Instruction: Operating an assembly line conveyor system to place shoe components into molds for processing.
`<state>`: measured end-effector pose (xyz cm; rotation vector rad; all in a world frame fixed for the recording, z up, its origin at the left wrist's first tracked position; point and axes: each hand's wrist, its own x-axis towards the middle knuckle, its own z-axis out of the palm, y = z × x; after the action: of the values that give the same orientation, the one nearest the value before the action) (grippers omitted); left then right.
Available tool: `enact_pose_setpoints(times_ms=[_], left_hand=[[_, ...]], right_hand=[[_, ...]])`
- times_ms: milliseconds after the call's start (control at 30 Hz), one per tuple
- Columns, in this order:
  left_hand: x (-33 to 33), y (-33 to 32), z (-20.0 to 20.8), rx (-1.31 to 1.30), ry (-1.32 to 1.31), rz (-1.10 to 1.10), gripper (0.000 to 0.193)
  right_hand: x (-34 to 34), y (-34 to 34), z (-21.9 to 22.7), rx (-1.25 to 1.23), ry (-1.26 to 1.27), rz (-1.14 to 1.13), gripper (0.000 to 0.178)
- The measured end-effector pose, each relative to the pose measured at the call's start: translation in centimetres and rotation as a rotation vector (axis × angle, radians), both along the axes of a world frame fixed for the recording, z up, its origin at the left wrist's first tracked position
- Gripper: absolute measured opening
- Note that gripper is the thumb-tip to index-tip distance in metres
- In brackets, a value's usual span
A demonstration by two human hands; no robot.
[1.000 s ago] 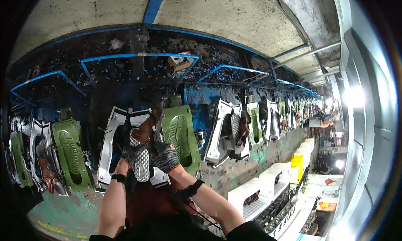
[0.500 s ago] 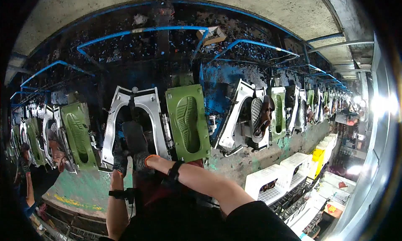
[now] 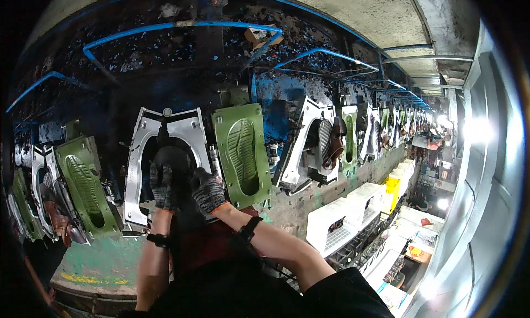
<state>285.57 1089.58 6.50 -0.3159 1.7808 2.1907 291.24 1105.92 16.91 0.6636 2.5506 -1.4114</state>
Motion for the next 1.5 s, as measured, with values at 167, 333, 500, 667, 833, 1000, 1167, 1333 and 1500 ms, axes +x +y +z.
enact_pose_setpoints(times_ms=[167, 333, 500, 667, 833, 1000, 1167, 1333, 1500], left_hand=[[-4.5, 5.8, 0.7, -0.451, 0.152, -0.170, 0.056], [-0.1, 1.2, -4.3, -1.141, 0.510, -0.582, 0.057], [2.4, 0.2, 0.0, -1.504, 0.855, -0.542, 0.042], [5.9, -3.3, 2.6, -0.464, 0.100, 0.056, 0.031], [6.0, -5.3, 1.8, -0.842, 0.410, -0.614, 0.051], [7.6, -2.2, 14.3, -1.564, 0.635, -1.061, 0.066], [4.3, -10.2, 19.0, -1.734, 0.094, -0.844, 0.113], [6.8, -13.5, 18.7, -1.360, -0.037, -1.024, 0.122], [12.2, -8.1, 17.3, -1.240, 0.393, -1.216, 0.120]], right_hand=[[-0.6, 3.4, -2.1, 0.250, -0.004, -0.083, 0.037], [4.2, 1.2, -1.6, 0.313, -0.217, 0.122, 0.037], [8.3, 1.0, -4.4, 0.083, -0.224, 0.334, 0.036], [1.2, 2.4, 0.4, 0.404, 0.006, 0.775, 0.018], [-7.3, -1.5, 6.7, 0.339, 0.377, 0.998, 0.038], [-9.1, -4.4, 6.8, 0.895, 0.130, 1.301, 0.041], [-6.9, 0.7, 1.5, 0.716, 0.526, 1.007, 0.035], [-5.6, 1.2, 2.8, 1.216, 0.763, 0.814, 0.040], [-2.5, 1.6, 5.1, 0.609, 0.436, 0.676, 0.055]])
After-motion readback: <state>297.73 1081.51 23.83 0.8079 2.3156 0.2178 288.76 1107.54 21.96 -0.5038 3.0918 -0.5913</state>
